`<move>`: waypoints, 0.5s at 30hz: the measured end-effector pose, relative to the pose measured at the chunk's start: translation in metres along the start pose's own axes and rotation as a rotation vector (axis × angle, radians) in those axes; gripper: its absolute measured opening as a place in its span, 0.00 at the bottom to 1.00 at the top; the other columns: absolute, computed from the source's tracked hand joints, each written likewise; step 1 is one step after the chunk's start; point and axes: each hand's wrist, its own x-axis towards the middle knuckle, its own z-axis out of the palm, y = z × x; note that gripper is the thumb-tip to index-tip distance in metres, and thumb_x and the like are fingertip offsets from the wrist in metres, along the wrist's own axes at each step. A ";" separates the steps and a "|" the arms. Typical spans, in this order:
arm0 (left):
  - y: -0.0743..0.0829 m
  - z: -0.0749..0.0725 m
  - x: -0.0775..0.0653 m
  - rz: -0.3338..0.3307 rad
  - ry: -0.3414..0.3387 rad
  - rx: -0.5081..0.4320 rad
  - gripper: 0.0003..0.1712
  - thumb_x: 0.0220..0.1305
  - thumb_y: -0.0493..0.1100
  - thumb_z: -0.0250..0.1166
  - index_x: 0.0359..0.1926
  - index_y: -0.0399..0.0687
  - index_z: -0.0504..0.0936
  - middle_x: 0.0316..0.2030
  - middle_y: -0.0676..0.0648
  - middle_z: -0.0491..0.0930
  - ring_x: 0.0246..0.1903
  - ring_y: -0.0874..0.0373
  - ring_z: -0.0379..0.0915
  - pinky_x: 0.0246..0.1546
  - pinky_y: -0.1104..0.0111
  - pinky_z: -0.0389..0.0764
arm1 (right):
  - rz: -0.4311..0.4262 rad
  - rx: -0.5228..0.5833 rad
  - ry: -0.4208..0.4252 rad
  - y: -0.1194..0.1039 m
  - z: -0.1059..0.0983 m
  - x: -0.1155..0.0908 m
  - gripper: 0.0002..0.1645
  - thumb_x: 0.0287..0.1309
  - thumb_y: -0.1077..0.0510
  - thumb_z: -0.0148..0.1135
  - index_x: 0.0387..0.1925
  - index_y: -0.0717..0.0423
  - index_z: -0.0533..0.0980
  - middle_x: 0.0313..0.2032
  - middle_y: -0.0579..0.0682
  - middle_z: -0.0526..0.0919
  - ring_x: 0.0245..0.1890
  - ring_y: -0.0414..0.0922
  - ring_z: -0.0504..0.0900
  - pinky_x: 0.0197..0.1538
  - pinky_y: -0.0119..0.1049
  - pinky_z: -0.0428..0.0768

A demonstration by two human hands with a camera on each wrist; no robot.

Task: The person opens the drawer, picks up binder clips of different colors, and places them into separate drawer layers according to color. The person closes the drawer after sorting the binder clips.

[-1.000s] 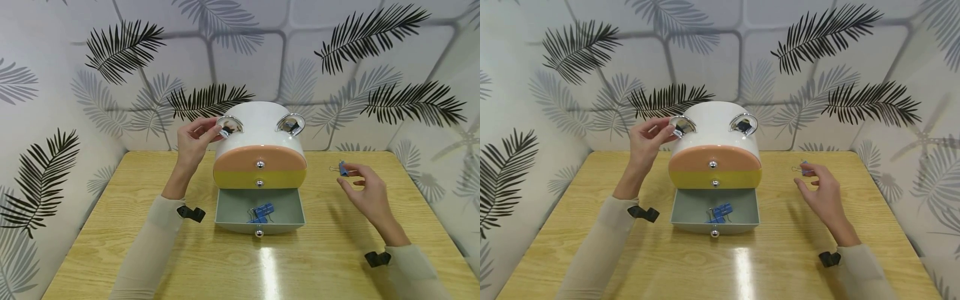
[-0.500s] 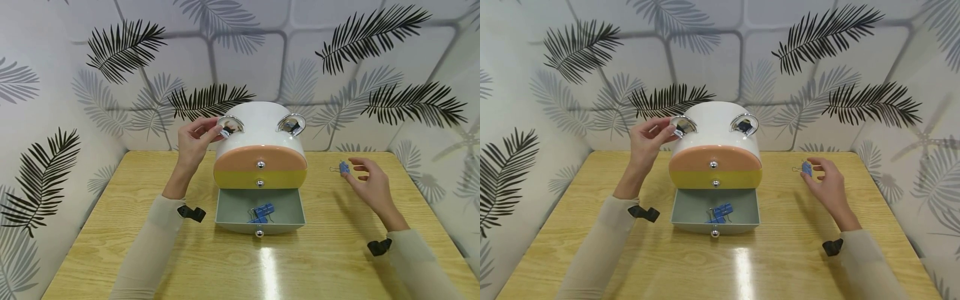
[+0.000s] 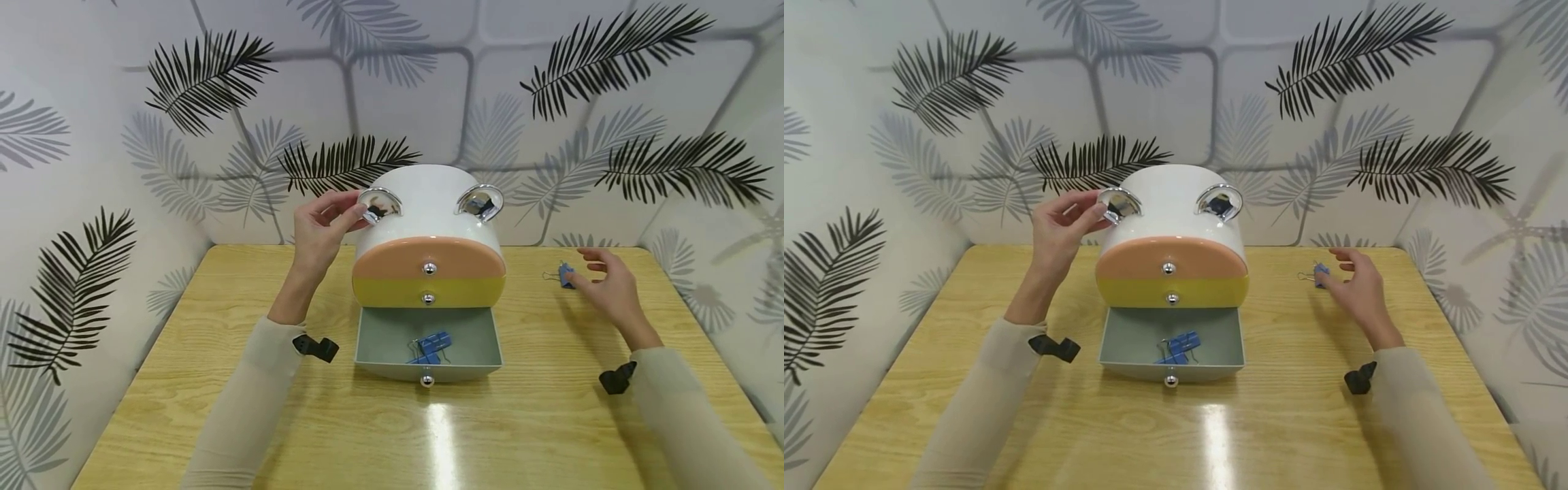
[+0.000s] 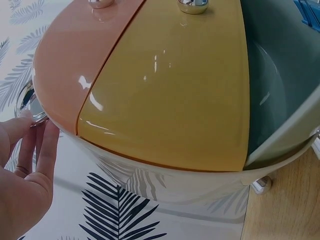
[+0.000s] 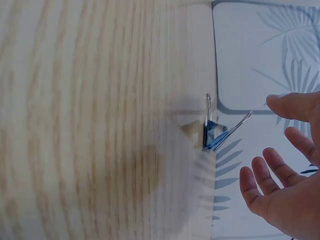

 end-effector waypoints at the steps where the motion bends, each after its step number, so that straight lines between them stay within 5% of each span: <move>1: 0.000 0.000 0.000 -0.001 0.000 0.000 0.13 0.64 0.23 0.67 0.49 0.20 0.82 0.39 0.46 0.84 0.35 0.54 0.82 0.40 0.59 0.90 | 0.013 0.007 -0.014 0.001 0.000 0.002 0.35 0.68 0.57 0.67 0.70 0.65 0.67 0.64 0.72 0.70 0.61 0.70 0.70 0.55 0.60 0.78; 4: 0.000 0.000 -0.001 0.000 0.000 0.002 0.13 0.64 0.23 0.67 0.49 0.20 0.82 0.39 0.47 0.84 0.35 0.52 0.82 0.40 0.58 0.90 | 0.050 0.016 -0.055 0.006 0.001 0.007 0.38 0.67 0.57 0.68 0.72 0.66 0.64 0.66 0.73 0.67 0.63 0.71 0.67 0.59 0.69 0.73; 15: 0.001 0.000 0.000 -0.009 0.000 -0.006 0.13 0.64 0.23 0.66 0.49 0.20 0.81 0.38 0.47 0.84 0.35 0.54 0.82 0.40 0.59 0.90 | 0.130 -0.008 -0.229 0.027 0.006 0.021 0.43 0.67 0.56 0.69 0.75 0.66 0.60 0.71 0.72 0.62 0.68 0.72 0.63 0.63 0.71 0.69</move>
